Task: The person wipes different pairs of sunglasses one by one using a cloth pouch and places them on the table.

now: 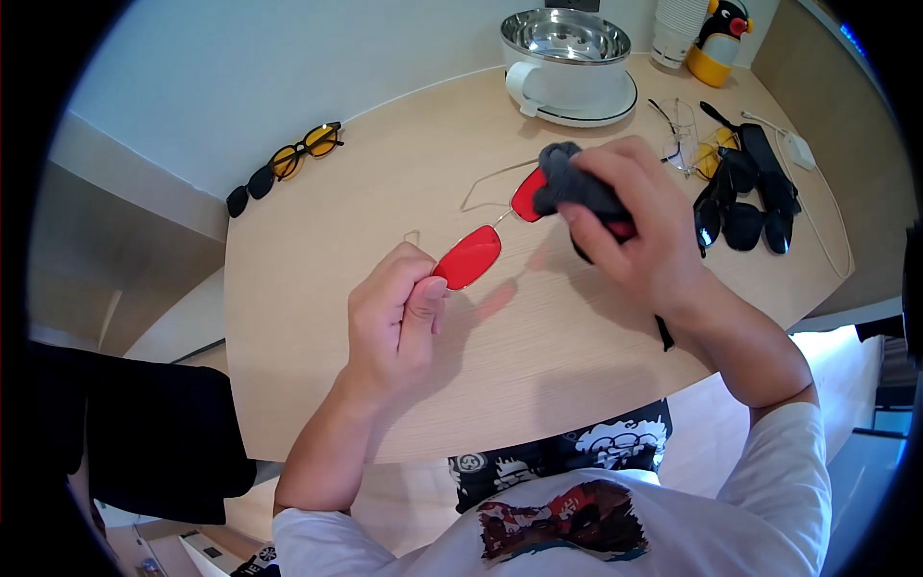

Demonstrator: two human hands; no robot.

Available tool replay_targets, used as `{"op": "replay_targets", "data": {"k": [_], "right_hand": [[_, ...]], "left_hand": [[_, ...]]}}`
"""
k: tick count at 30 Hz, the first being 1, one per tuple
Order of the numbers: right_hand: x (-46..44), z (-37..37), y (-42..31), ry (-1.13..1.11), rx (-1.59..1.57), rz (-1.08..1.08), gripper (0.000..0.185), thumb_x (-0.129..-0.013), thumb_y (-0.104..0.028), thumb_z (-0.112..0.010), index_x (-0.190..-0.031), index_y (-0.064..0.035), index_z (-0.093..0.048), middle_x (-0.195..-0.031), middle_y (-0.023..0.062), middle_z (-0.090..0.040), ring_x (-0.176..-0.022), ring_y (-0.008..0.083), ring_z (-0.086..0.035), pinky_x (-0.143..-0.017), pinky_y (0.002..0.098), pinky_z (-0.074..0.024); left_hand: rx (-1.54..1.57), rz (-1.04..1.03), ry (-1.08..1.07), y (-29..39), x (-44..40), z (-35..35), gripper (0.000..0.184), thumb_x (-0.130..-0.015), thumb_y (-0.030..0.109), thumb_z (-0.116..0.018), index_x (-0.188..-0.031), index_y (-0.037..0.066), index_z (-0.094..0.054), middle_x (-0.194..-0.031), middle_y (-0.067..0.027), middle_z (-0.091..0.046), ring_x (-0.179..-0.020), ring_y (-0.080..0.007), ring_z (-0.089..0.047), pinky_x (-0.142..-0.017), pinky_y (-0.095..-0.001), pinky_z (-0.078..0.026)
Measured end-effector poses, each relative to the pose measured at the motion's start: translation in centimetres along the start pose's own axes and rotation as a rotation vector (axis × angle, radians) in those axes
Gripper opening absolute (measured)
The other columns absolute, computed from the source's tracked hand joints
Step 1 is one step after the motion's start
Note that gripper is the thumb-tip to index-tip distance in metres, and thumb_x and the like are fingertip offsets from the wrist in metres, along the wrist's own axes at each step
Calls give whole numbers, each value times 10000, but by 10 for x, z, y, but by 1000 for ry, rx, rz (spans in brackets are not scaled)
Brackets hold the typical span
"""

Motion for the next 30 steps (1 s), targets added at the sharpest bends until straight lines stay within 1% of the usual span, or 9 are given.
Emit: {"op": "replay_targets", "data": {"k": [4, 8, 11, 16, 20, 23, 25, 27, 30], "right_hand": [[6, -9, -22, -177, -135, 99, 363, -852, -109, -783, -1181, -63, -637, -1076, 137, -619, -861, 328, -667, -710, 405, -556], [4, -5, -10, -116, -113, -54, 349, -861, -105, -773, -1175, -53, -630, -1058, 147, -611, -833, 348, -647, -718, 406, -548], [-2, 0, 6, -6, -36, -47, 345, -865, -107, -770, -1175, -50, -630, -1056, 154, -611, -832, 358, -644, -720, 407, -544], [5, -8, -20, -186, -166, 24, 365, -867, -104, -772, -1202, -70, -631, -1059, 152, -615, -856, 353, -666, -739, 406, -562], [1, -5, -8, -122, -145, -77, 349, -861, -89, -772, -1176, -37, -633, -1049, 161, -621, -890, 375, -656, -764, 406, -552], [-1, -1, 10, 28, -47, -80, 343, -854, -66, -774, -1162, -17, -630, -1021, 176, -641, -902, 364, -653, -809, 393, -533], [2, -4, 1, -40, -47, -69, 361, -839, -40, -767, -1170, -16, -624, -1041, 187, -632, -918, 353, -647, -821, 389, -527], [11, -16, -13, -188, -164, -17, 388, -826, -14, -749, -1188, -9, -611, -1075, 202, -614, -930, 362, -637, -829, 390, -523], [21, -29, -27, -266, -248, 0, 406, -803, 37, -702, -1192, 3, -592, -1103, 208, -594, -956, 355, -622, -861, 384, -514]], "left_hand": [[6, 15, -7, 0, -1, -1, 341, -1111, 272, -499, -945, -16, -573, -794, -57, -512, -556, -98, -519, -500, -245, -387], [-1, 12, -9, -1, -1, -1, 340, -1114, 269, -493, -952, -19, -573, -811, -60, -515, -560, -98, -525, -503, -246, -397], [36, 24, -3, 0, 0, -1, 333, -1113, 260, -495, -951, -21, -571, -810, -61, -516, -561, -101, -522, -501, -248, -397], [30, 14, -18, -3, 0, -2, 315, -1111, 239, -496, -952, -20, -576, -801, -61, -513, -570, -104, -514, -507, -250, -399], [20, 4, -31, -4, 0, -1, 304, -1110, 229, -496, -957, -22, -578, -797, -65, -510, -586, -108, -517, -530, -256, -416], [60, 50, 7, 4, -2, -8, 258, -1091, 147, -517, -912, -32, -568, -792, -59, -510, -646, -146, -533, -538, -296, -447], [282, 132, 26, -4, 3, -17, 255, -1086, 146, -516, -908, -34, -542, -795, -101, -497, -684, -229, -527, -590, -370, -479], [-69, -18, -17, -6, 1, -11, 317, -1095, 237, -514, -898, -4, -575, -774, -105, -499, -648, -219, -518, -592, -365, -462], [-23, 22, -13, 2, 0, -1, 269, -1070, 189, -551, -895, -15, -551, -801, -159, -494, -678, -303, -505, -660, -417, -482]]}}
Point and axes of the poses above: each hand's wrist, its own x-axis away from the middle knuckle, its own z-axis out of the back of the hand, y = z × x, the point moved 4 cm from there along -x, towards the middle knuckle
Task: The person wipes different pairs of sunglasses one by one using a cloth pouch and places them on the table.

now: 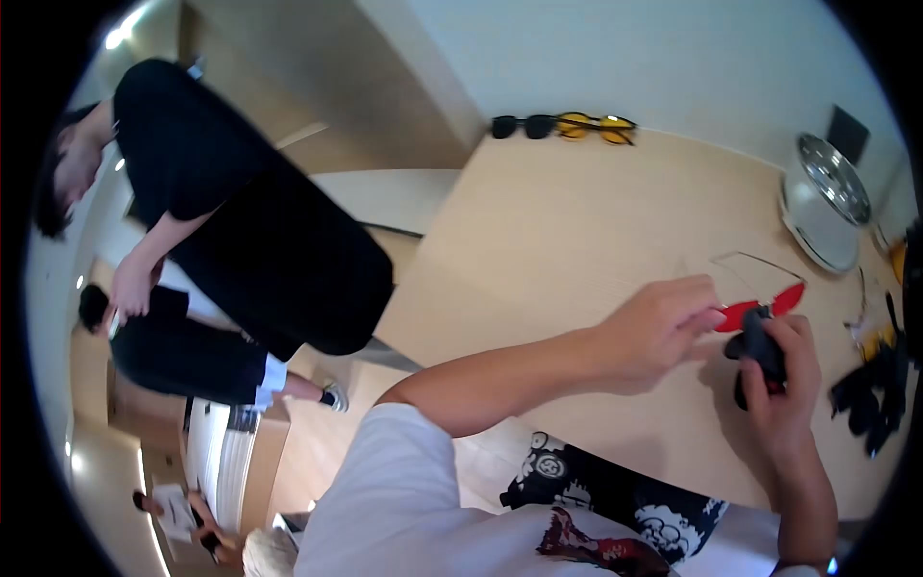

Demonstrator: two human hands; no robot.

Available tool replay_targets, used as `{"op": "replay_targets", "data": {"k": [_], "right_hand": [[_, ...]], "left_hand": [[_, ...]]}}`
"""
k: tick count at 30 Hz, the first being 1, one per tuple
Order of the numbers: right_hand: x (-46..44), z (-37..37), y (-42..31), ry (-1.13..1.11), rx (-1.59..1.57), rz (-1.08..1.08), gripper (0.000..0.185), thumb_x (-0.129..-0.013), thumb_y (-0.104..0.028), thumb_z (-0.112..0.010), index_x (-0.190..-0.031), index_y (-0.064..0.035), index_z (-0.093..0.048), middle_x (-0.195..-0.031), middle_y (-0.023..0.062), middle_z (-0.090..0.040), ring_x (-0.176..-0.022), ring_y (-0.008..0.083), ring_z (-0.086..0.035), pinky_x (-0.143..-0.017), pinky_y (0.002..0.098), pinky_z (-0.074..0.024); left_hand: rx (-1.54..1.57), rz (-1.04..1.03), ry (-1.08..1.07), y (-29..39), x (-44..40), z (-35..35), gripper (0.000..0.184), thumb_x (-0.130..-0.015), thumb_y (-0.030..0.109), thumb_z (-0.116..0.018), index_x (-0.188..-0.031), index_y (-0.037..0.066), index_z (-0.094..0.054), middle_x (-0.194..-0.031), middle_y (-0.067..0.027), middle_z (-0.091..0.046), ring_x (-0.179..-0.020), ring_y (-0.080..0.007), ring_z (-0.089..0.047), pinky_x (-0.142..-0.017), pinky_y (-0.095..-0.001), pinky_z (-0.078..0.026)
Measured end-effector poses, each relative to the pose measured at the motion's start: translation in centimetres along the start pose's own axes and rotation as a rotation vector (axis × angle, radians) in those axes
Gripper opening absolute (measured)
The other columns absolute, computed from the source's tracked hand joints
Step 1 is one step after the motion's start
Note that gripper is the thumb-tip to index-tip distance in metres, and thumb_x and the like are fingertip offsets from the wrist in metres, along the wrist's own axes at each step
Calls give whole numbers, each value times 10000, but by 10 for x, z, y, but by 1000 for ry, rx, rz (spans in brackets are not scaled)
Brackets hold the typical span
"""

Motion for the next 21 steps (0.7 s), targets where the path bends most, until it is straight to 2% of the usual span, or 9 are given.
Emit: {"op": "replay_targets", "data": {"k": [2, 5, 7, 9, 11, 13, 15, 19, 21], "right_hand": [[-3, 10, 14, 34, 1, -82, 369, -829, 53, -660, -1187, 14, -579, -1090, 178, -589, -978, 298, -608, -884, 353, -491], [-7, 23, 26, 210, 68, -142, 306, -886, 42, -633, -1185, 18, -574, -1066, 150, -585, -984, 247, -594, -892, 329, -474], [-5, 29, 36, 245, 96, -173, 288, -912, 23, -645, -1193, 4, -585, -1064, 142, -594, -976, 231, -604, -869, 320, -483], [-10, 28, 19, 218, 110, -65, 326, -886, 9, -696, -1198, -12, -604, -1079, 139, -610, -948, 249, -636, -831, 329, -510], [-12, 24, 4, 143, 42, 59, 370, -851, -15, -755, -1195, -21, -619, -1103, 153, -622, -916, 289, -659, -793, 349, -532], [-9, 25, 0, 143, 49, 92, 394, -822, -31, -791, -1182, -23, -631, -1094, 162, -634, -889, 323, -657, -780, 361, -538], [-11, 31, 10, 187, 53, 92, 372, -833, -46, -789, -1169, -19, -632, -1051, 170, -641, -876, 329, -654, -761, 349, -533], [-9, 48, 40, 480, -81, -222, 308, -903, -94, -756, -1178, -17, -641, -1004, 119, -671, -864, 215, -659, -769, 299, -528], [-9, 51, 36, 486, 57, -80, 303, -916, -92, -751, -1187, -27, -633, -1054, 125, -648, -909, 227, -663, -779, 316, -543]], "left_hand": [[75, 18, -3, -1, -2, -3, 245, -1058, 161, -565, -890, -17, -544, -807, -174, -492, -708, -334, -507, -684, -432, -478], [2, 26, 1, 2, 0, -4, 245, -1081, 157, -532, -907, -15, -539, -810, -121, -507, -767, -246, -551, -715, -405, -542], [208, 148, -12, -9, 4, -11, 253, -1104, 181, -483, -937, -3, -533, -788, -58, -496, -753, -146, -547, -839, -422, -599], [470, 322, -14, -9, 6, -16, 261, -1121, 197, -430, -968, 10, -528, -761, -6, -476, -734, -64, -529, -954, -463, -620], [563, 353, 85, -5, 4, -18, 228, -1083, 112, -500, -908, -29, -541, -818, -79, -461, -746, -106, -535, -838, -345, -648], [510, 373, 100, -3, 4, -18, 257, -1090, 126, -498, -886, -24, -540, -794, -64, -462, -690, -97, -519, -752, -332, -618], [101, 203, 81, 6, 0, -9, 286, -1093, 133, -493, -850, -14, -527, -769, -46, -468, -644, -99, -497, -671, -296, -550], [80, 211, 142, 8, -2, -10, 283, -1083, 159, -514, -858, -9, -546, -761, -43, -495, -633, -115, -499, -594, -270, -435], [-79, 89, 71, -6, 1, -6, 310, -1098, 225, -514, -918, -21, -572, -799, -40, -505, -632, -111, -528, -583, -255, -411]]}}
Point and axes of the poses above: each hand's wrist, its own x-axis away from the middle knuckle, its own z-axis out of the back of the hand, y = z × x, the point moved 4 cm from there along -x, towards the middle knuckle
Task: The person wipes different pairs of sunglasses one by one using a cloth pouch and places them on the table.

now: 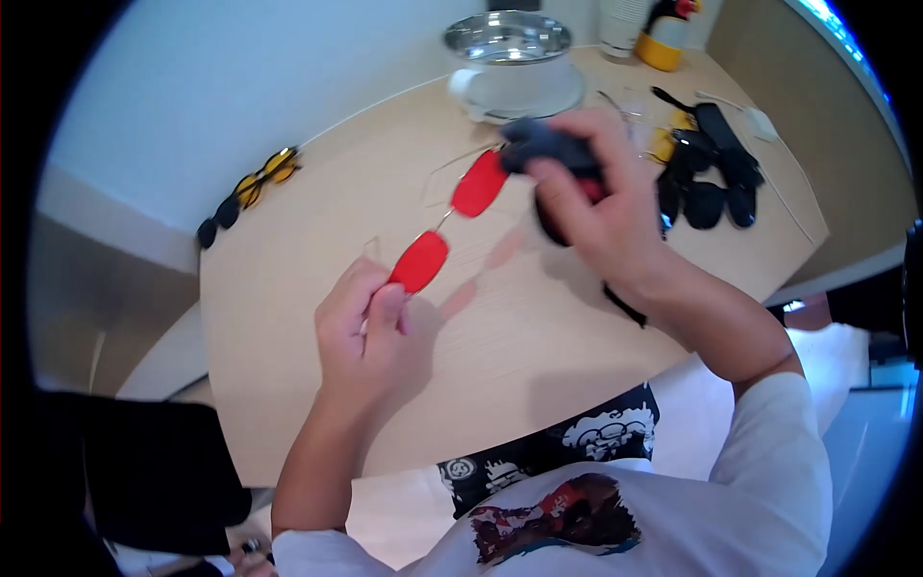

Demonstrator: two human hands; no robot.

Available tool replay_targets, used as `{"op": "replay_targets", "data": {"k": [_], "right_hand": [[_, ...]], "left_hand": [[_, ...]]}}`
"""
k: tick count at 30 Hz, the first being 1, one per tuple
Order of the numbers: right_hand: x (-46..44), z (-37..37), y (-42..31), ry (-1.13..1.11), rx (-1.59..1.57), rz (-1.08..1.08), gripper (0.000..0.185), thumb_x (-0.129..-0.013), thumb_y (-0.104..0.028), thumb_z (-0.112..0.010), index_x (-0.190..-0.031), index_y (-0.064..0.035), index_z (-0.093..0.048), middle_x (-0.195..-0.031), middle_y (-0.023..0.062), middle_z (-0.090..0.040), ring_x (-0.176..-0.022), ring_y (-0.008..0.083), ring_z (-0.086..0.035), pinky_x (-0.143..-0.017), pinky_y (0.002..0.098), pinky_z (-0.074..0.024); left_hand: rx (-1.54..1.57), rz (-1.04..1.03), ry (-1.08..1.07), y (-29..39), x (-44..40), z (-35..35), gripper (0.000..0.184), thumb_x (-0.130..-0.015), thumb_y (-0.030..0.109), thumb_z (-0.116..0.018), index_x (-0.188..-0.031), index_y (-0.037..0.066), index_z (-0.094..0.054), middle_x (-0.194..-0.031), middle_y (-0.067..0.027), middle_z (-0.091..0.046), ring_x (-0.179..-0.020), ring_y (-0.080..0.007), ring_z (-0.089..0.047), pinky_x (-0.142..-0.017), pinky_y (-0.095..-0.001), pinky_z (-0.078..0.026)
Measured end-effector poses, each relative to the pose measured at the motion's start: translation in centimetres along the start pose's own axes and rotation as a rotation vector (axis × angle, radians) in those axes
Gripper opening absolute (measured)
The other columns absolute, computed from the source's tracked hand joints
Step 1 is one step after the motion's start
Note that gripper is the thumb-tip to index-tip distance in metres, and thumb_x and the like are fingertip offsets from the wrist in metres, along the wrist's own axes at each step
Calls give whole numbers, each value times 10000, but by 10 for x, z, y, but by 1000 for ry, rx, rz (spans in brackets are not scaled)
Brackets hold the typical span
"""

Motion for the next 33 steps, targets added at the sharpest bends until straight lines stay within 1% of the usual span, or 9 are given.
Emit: {"op": "replay_targets", "data": {"k": [3, 7, 13, 17, 22, 24, 27, 30, 33], "right_hand": [[10, -13, -14, -239, -65, 119, 338, -875, -89, -759, -1177, -63, -611, -1084, 139, -596, -898, 349, -649, -769, 385, -566], [14, -17, -15, -369, -105, -56, 380, -859, -65, -775, -1204, -45, -620, -1092, 150, -616, -968, 344, -635, -823, 382, -540], [2, -6, -2, -229, -2, -56, 371, -866, -98, -783, -1196, -38, -624, -1101, 149, -611, -949, 324, -640, -792, 381, -539], [12, -16, -20, -427, -68, 5, 398, -848, -71, -784, -1214, -53, -631, -1095, 142, -612, -969, 310, -642, -816, 370, -551], [2, -10, -1, -261, 33, 18, 361, -860, -60, -772, -1190, -27, -631, -1113, 128, -654, -957, 263, -662, -849, 331, -535], [-2, -7, 4, -172, 17, -9, 286, -894, -89, -745, -1150, -25, -634, -1032, 153, -621, -929, 336, -649, -799, 383, -544], [8, -16, -12, -302, -51, 9, 354, -877, -83, -754, -1200, -51, -613, -1097, 146, -617, -947, 332, -656, -785, 389, -553], [23, -25, -35, -506, -116, 122, 400, -848, -80, -768, -1212, -77, -602, -1133, 116, -607, -973, 335, -657, -787, 405, -569], [25, -29, -36, -537, -119, 126, 378, -856, -71, -761, -1203, -70, -610, -1127, 116, -607, -925, 315, -676, -766, 380, -577]], "left_hand": [[48, -4, -45, -7, 3, -5, 397, -1098, 324, -532, -896, -17, -562, -813, -44, -498, -630, -112, -527, -586, -256, -413], [51, 32, -81, -5, 3, -4, 472, -1095, 414, -517, -889, -9, -547, -828, -45, -497, -631, -114, -527, -589, -262, -422], [164, 6, -66, -4, 2, -6, 324, -1083, 248, -556, -911, -22, -606, -795, -72, -546, -636, -132, -553, -582, -265, -433], [114, -10, -115, -8, 2, -3, 410, -1088, 339, -552, -929, -38, -575, -858, -76, -516, -653, -141, -564, -584, -269, -464], [153, 0, -124, -6, 0, -5, 411, -1084, 337, -564, -927, -41, -592, -862, -79, -532, -670, -146, -584, -595, -273, -474], [176, 24, -123, -2, 0, -6, 403, -1080, 333, -574, -934, -42, -608, -872, -84, -553, -681, -150, -601, -610, -270, -484], [288, 75, -139, -4, 3, -8, 365, -1068, 304, -602, -965, -45, -637, -904, -92, -593, -704, -160, -635, -640, -268, -507], [327, 137, -123, 3, 2, -11, 168, -1021, 73, -637, -930, -67, -647, -869, -99, -639, -725, -148, -660, -661, -265, -536], [366, 140, -158, -1, 3, -11, 166, -1011, 78, -660, -957, -78, -676, -906, -117, -673, -730, -149, -664, -659, -267, -540]]}}
Point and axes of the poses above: each hand's wrist, its own x-axis away from the middle knuckle, its own z-axis out of the back of the hand, y = z × x, the point moved 4 cm from there along -x, towards the middle knuckle
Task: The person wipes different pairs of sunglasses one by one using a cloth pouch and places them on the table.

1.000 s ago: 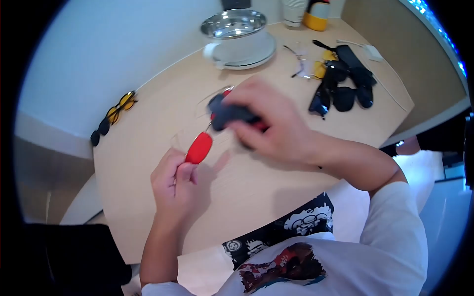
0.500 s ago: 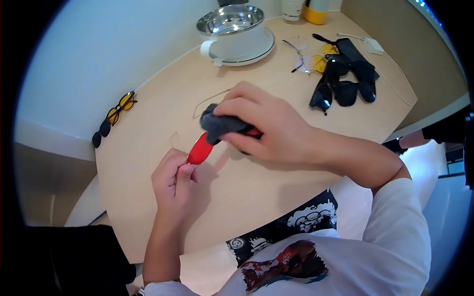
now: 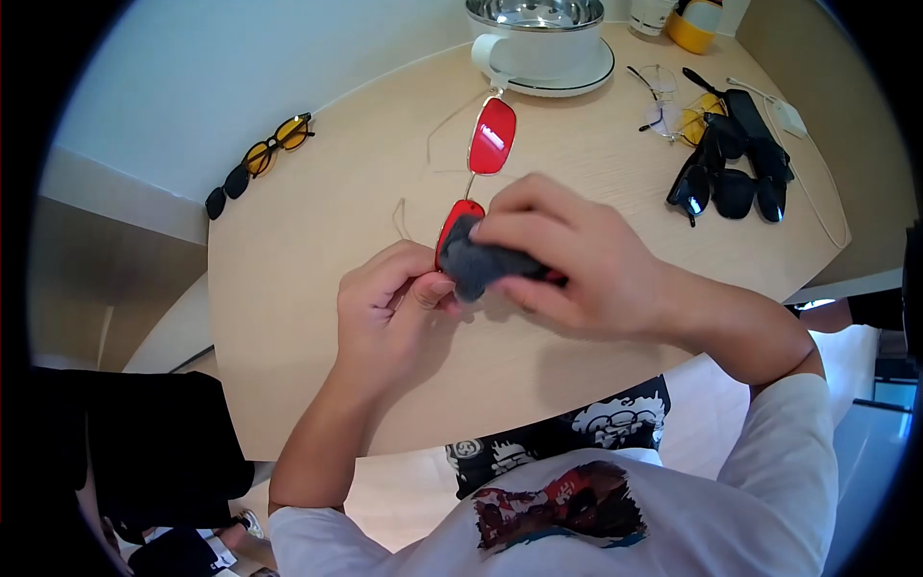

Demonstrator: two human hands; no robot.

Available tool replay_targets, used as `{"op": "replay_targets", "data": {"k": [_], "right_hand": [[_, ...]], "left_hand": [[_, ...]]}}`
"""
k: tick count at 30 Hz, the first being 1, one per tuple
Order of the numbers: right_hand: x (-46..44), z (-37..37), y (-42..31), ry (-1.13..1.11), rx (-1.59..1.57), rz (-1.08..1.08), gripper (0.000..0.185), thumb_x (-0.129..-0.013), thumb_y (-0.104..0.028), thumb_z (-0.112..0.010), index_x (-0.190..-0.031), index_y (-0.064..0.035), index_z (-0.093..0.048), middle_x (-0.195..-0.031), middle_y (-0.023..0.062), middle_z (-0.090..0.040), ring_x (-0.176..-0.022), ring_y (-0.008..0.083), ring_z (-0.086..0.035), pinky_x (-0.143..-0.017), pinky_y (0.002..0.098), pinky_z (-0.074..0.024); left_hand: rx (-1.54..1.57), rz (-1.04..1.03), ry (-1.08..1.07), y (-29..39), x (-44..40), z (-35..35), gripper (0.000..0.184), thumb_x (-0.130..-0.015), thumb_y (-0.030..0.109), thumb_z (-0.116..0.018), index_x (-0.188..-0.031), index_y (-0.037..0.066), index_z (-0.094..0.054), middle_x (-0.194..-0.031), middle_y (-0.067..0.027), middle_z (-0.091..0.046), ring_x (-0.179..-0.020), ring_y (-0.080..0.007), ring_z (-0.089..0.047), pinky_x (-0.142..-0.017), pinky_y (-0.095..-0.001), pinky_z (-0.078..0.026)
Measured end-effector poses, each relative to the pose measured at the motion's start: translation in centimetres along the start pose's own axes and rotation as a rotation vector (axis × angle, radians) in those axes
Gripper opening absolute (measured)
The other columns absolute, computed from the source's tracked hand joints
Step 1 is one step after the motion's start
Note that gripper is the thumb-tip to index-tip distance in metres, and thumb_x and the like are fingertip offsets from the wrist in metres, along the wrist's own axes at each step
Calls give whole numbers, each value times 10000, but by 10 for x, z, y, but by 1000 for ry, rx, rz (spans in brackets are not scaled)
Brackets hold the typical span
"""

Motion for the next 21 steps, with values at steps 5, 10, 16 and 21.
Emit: {"op": "replay_targets", "data": {"k": [5, 10, 16, 21], "right_hand": [[-2, 13, 18, 186, 68, -80, 363, -855, -69, -769, -1189, -59, -627, -1115, 127, -602, -888, 304, -682, -721, 355, -577], [0, 2, 0, 73, 68, 12, 446, -814, -88, -812, -1226, -72, -641, -1116, 127, -598, -867, 308, -673, -718, 369, -570], [0, 3, -7, 35, 106, 102, 444, -810, -113, -813, -1223, -92, -652, -1145, 113, -619, -901, 312, -675, -752, 384, -575], [-1, -3, 5, 3, 41, -43, 405, -829, -93, -785, -1214, -91, -656, -1140, 109, -624, -927, 310, -680, -767, 385, -576]], "left_hand": [[33, -17, 15, 0, 0, -2, 268, -1011, 211, -689, -980, -55, -693, -935, -128, -689, -733, -176, -676, -668, -294, -556], [-9, -39, 11, 0, 1, 0, 140, -975, 72, -712, -918, -56, -718, -856, -93, -703, -707, -132, -667, -635, -265, -529], [-165, -59, 38, 6, 0, 2, 107, -941, 46, -732, -878, -39, -714, -789, -82, -697, -634, -130, -661, -590, -257, -516], [-194, -95, -10, 3, -2, 1, 79, -908, 13, -742, -850, -33, -712, -760, -83, -691, -622, -136, -667, -572, -258, -508]]}}
Point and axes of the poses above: each hand's wrist, its own x-axis away from the middle knuckle, its own z-axis out of the back of the hand, y = z × x, the point moved 4 cm from there along -x, towards the middle knuckle
